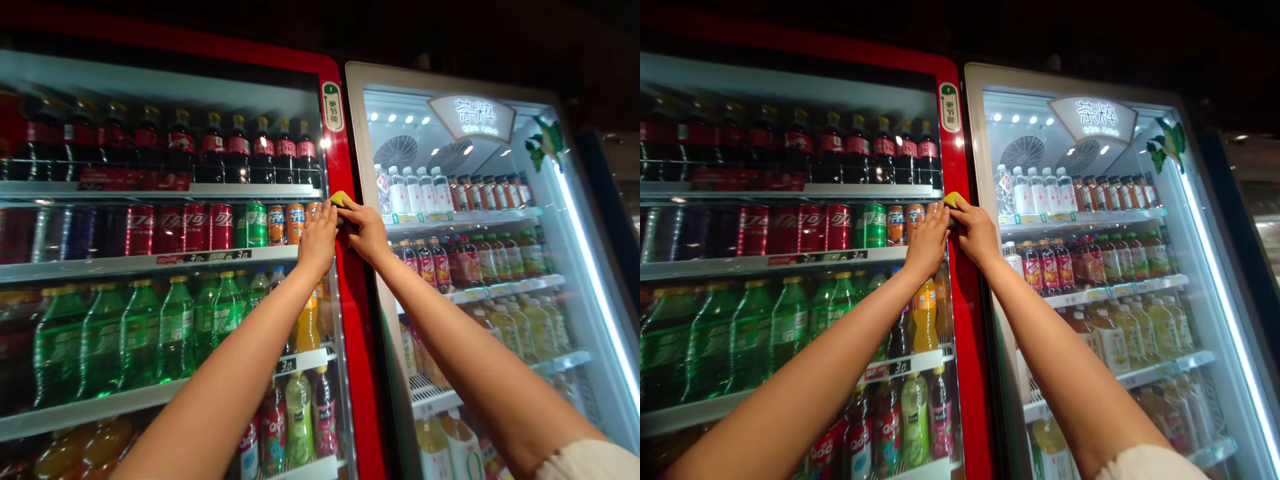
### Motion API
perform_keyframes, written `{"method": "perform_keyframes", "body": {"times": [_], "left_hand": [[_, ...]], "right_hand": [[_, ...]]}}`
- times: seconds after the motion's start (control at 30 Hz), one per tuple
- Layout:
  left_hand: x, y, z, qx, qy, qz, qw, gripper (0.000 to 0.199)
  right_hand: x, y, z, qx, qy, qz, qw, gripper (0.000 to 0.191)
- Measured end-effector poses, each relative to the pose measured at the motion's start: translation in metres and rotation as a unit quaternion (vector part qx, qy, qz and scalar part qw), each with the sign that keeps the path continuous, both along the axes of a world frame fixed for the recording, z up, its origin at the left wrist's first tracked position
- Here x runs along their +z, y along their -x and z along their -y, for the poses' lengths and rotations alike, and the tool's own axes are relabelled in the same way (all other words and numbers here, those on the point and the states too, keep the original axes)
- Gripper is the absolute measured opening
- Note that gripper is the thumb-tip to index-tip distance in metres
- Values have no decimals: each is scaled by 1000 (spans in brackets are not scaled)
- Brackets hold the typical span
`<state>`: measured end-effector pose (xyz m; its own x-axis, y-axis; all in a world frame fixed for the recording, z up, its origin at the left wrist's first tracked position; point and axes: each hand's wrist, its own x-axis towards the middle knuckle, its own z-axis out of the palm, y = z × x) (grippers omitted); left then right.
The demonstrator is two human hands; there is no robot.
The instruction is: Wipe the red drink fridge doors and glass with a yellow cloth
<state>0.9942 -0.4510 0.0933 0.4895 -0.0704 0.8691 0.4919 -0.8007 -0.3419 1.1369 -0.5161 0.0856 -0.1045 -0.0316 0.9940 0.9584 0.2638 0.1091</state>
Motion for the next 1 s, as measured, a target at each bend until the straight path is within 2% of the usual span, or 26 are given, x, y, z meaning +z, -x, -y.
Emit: {"method": "perform_keyframes", "body": {"times": [0.2,0.37,0.63,0.77,1.0], "left_hand": [[-66,27,3,-18,7,-56,998,56],[-116,54,12,-15,65,-114,991,58],[-172,91,33,-31,124,-175,976,61],[-199,109,47,-15,148,-203,968,61],[-265,135,60,-21,159,-241,957,62]], "right_hand": [[-80,20,18,-18,57,-2,998,67],[-140,45,33,-33,115,-29,992,70],[-207,89,61,-96,216,-102,966,75],[-236,107,74,-95,257,-118,955,76],[-309,135,87,-88,287,-164,940,72]]}}
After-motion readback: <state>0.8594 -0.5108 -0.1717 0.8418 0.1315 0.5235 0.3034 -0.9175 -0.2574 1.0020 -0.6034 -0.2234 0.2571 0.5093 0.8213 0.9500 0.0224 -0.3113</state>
